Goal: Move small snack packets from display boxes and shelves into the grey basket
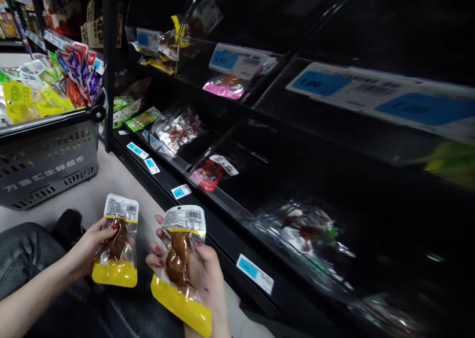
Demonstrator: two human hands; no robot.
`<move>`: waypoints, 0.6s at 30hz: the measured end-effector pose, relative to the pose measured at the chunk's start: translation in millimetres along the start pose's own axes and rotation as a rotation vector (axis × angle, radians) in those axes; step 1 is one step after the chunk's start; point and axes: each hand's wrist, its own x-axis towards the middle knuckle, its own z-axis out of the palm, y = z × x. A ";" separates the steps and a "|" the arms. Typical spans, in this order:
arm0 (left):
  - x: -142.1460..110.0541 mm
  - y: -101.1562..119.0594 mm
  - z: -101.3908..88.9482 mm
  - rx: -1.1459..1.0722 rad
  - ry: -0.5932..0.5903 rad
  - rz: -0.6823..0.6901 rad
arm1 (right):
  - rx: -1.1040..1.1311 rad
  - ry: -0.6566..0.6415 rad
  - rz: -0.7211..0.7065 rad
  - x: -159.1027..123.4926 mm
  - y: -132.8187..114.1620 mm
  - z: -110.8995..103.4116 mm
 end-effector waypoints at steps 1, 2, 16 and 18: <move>0.2 -0.5 0.3 0.008 -0.005 0.011 | -0.028 0.008 0.016 1.1 1.3 0.9; 0.4 -0.8 0.6 0.017 -0.010 0.031 | -0.059 0.021 0.024 2.3 3.0 1.7; -0.6 -20.7 9.4 -0.120 -0.038 0.166 | -1.292 0.047 -0.572 17.4 51.2 4.7; -1.2 -21.6 10.3 -0.143 -0.029 0.176 | -1.473 0.098 -0.749 17.4 53.9 3.7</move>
